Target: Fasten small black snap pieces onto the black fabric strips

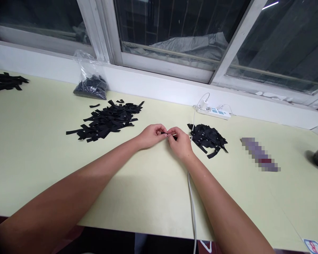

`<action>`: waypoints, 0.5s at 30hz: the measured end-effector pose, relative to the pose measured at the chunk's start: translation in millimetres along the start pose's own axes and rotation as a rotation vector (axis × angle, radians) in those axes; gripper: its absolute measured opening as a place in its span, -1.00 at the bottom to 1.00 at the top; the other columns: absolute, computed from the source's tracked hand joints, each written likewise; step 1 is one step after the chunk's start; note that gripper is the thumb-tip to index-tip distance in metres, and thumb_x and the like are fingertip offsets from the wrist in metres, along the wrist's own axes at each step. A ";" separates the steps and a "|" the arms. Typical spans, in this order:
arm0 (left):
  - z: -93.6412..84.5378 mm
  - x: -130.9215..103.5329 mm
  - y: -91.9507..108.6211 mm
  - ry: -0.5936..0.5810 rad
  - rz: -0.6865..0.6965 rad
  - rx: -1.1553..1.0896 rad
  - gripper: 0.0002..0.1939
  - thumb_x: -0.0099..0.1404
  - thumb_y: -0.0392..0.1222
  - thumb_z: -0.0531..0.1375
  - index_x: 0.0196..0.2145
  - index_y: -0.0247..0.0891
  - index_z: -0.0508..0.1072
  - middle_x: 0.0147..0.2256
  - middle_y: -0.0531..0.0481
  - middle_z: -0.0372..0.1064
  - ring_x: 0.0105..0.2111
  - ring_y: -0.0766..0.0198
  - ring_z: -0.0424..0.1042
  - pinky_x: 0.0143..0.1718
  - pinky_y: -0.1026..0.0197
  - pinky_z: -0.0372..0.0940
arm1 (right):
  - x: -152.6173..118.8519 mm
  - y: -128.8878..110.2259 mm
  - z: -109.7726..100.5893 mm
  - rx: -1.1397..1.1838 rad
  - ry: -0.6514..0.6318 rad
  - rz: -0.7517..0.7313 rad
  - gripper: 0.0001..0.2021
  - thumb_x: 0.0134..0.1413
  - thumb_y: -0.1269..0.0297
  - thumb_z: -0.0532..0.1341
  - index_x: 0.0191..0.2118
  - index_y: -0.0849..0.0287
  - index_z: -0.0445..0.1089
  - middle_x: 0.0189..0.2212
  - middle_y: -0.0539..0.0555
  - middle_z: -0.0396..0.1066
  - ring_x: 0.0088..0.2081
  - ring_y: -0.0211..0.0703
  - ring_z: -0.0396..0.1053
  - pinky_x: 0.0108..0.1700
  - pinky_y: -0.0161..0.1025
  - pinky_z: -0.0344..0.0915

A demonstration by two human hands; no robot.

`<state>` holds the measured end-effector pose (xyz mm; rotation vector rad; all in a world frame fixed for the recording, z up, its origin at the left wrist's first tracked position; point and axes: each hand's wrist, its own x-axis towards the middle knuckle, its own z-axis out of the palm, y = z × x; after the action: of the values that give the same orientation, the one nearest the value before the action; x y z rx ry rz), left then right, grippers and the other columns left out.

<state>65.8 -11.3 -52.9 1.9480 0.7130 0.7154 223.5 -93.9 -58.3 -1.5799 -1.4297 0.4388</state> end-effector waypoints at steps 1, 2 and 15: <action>0.3 -0.1 -0.3 0.001 0.007 0.000 -0.77 0.21 -0.06 0.24 -0.26 -0.26 0.45 -0.54 0.13 0.22 -0.54 0.39 0.12 -0.48 0.28 0.05 | 0.0 -0.1 -0.1 -0.005 -0.001 0.006 -0.83 0.05 0.24 0.19 -0.21 0.07 0.44 -0.27 0.04 0.53 -0.36 -0.12 0.47 -0.33 -0.19 0.34; 0.5 -0.1 -0.5 0.003 0.013 0.002 -0.78 0.21 -0.06 0.23 -0.27 -0.26 0.45 -0.53 0.13 0.23 -0.54 0.39 0.13 -0.48 0.28 0.06 | -0.1 -0.3 -0.1 -0.008 -0.002 0.011 -0.83 0.04 0.24 0.20 -0.21 0.07 0.44 -0.27 0.05 0.53 -0.36 -0.12 0.46 -0.33 -0.19 0.34; -2.0 -1.1 1.2 -0.019 0.037 0.054 -0.78 0.25 -0.09 0.20 -0.23 -0.26 0.50 -0.40 0.05 0.41 -0.43 0.34 0.29 -0.36 0.24 0.18 | 1.5 1.1 -0.7 0.080 -0.014 0.030 -0.81 0.00 0.19 0.24 -0.26 0.14 0.44 -0.36 0.10 0.51 -0.31 -0.11 0.46 -0.26 -0.17 0.38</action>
<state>63.9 -11.5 -51.2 2.0190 0.6928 0.7059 225.1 -92.8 -58.4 -1.5384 -1.3835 0.5192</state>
